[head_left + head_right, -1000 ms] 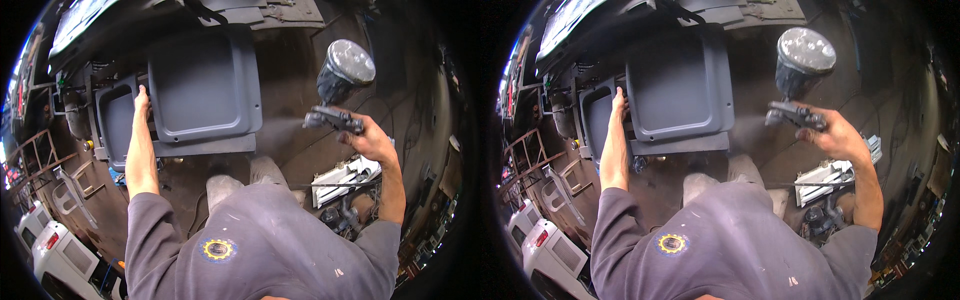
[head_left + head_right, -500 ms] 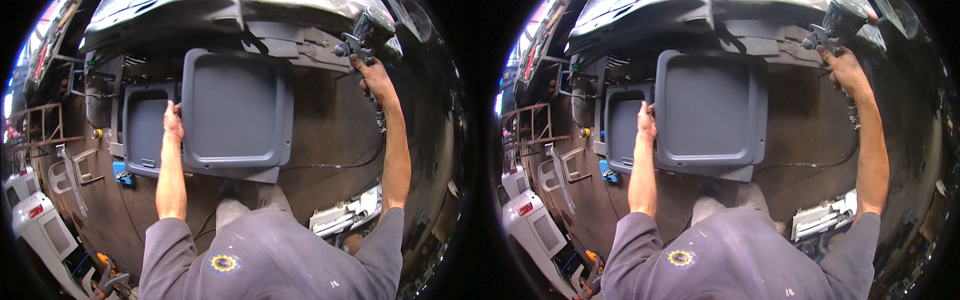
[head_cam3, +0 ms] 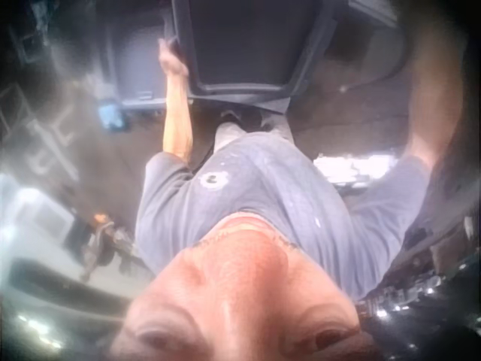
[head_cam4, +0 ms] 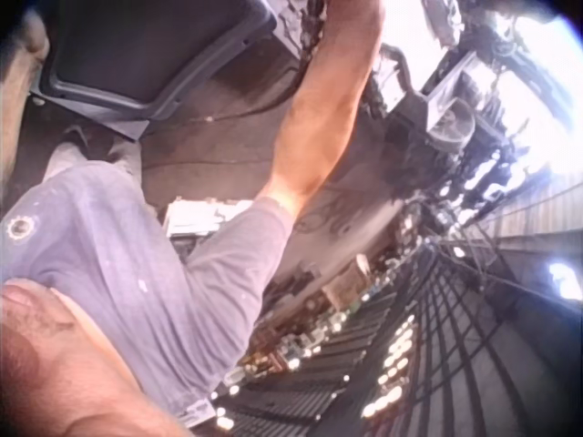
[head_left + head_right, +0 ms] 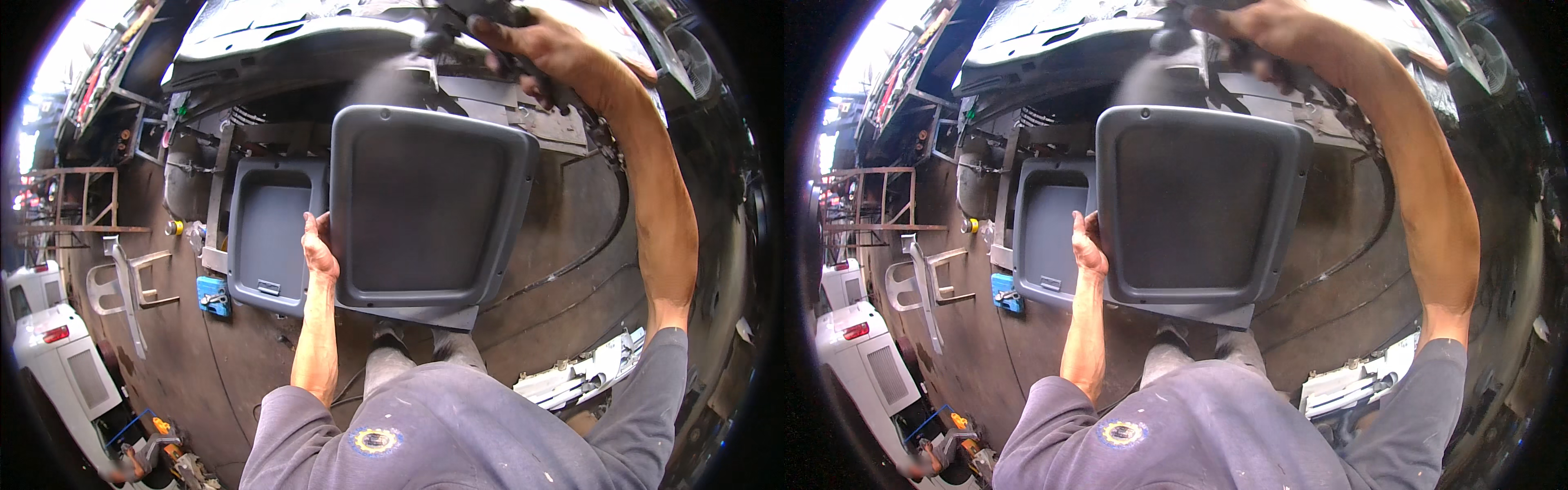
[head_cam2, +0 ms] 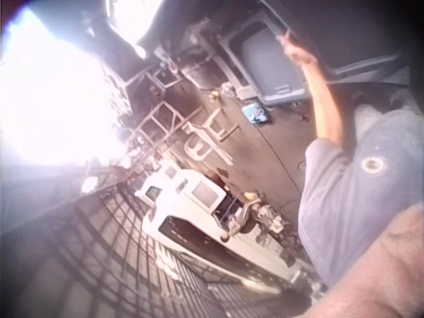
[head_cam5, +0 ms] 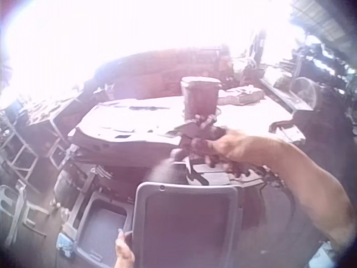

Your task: The person ties their shoelaces, then uses a spray gun to apply paint to two gray plastic trays placed on a metal stand. They repeatedly spray, rotate, and reposition the trays to cover different surfaces, and briefly wipe one tray with a cloth before continuing to spray.

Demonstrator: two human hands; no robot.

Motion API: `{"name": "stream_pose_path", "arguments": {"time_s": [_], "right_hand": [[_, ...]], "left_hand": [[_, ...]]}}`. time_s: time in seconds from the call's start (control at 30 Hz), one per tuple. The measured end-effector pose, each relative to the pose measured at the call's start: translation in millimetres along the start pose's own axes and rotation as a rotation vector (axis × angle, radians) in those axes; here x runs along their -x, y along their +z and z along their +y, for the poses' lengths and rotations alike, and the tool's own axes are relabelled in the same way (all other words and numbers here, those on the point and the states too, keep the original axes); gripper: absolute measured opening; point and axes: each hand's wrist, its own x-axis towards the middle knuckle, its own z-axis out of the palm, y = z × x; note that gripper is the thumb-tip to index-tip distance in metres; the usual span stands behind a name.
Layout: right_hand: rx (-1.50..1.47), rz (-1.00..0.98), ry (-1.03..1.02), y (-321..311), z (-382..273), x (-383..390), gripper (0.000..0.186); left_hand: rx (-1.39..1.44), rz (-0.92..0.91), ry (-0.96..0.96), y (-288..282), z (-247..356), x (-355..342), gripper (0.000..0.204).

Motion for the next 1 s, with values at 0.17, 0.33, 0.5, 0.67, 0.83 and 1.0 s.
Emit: {"name": "stream_pose_path", "arguments": {"time_s": [0.17, 0.33, 0.5, 0.67, 0.83, 1.0], "right_hand": [[-0.019, -0.149, 0.183, -17, 3, 3, 0.06], [0.068, 0.045, 0.316, -37, 83, 35, 0.055], [0.051, 0.251, 0.498, -49, 137, 87, 0.054], [0.075, 0.329, 0.545, -12, 151, 119, 0.061], [0.074, 0.144, 0.476, 56, 95, 111, 0.053], [0.055, 0.071, 0.221, 125, 62, 100, 0.055]], "left_hand": [[-0.029, -0.024, -0.041, 8, -8, -13, 0.063], [-0.083, 0.006, -0.112, 3, -20, -39, 0.063], [-0.151, 0.064, -0.23, -4, -46, -81, 0.066], [-0.24, 0.094, -0.319, -1, -57, -105, 0.069], [-0.428, 0.085, -0.357, -8, -52, -115, 0.083], [-0.482, 0.012, -0.463, -22, -43, -97, 0.091]]}}
